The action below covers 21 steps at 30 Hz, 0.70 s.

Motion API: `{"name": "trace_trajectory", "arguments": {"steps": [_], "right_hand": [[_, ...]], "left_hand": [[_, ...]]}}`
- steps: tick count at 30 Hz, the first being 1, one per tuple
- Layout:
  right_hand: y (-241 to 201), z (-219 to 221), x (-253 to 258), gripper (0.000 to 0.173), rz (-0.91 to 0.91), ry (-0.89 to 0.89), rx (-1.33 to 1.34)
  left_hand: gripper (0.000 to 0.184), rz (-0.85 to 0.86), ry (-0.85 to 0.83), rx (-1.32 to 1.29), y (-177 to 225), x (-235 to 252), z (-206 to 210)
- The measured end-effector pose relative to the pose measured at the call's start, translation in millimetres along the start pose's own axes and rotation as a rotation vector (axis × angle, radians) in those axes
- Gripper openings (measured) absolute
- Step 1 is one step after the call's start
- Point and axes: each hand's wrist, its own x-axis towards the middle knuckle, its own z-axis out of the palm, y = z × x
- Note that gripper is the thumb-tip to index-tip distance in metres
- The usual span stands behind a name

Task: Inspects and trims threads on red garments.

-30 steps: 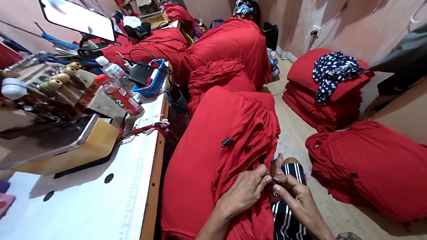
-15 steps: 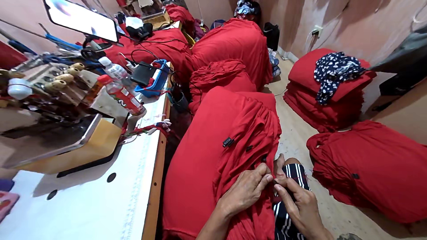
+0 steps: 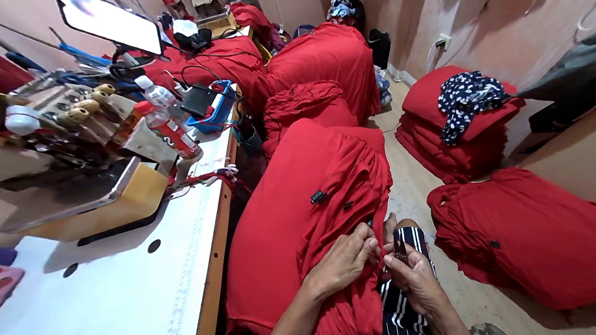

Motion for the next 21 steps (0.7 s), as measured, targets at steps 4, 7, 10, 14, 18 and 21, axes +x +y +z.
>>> {"name": "trace_trajectory", "arguments": {"steps": [4,7,10,14,18,21], "right_hand": [[0,-1,1,0.018,-0.003,0.023,0.028],[6,-2,2,0.021,-0.052,-0.013,-0.044],[11,-1,3,0.031,-0.140,0.002,-0.133],[4,-1,1,0.013,-0.086,0.072,0.018],[1,-6,-2,0.018,-0.124,-0.088,0.110],[0,-7,0,0.017,-0.147,-0.137,0.081]], "left_hand": [[0.027,-0.023,-0.006,0.002,2,1,1],[0.028,-0.014,-0.030,0.030,0,1,1],[0.029,0.011,-0.035,0.006,-2,1,1],[0.026,0.113,0.124,0.018,-5,5,4],[0.032,0.251,0.129,0.220,-14,15,10],[0.031,0.251,0.017,0.242,-16,19,11]]}}
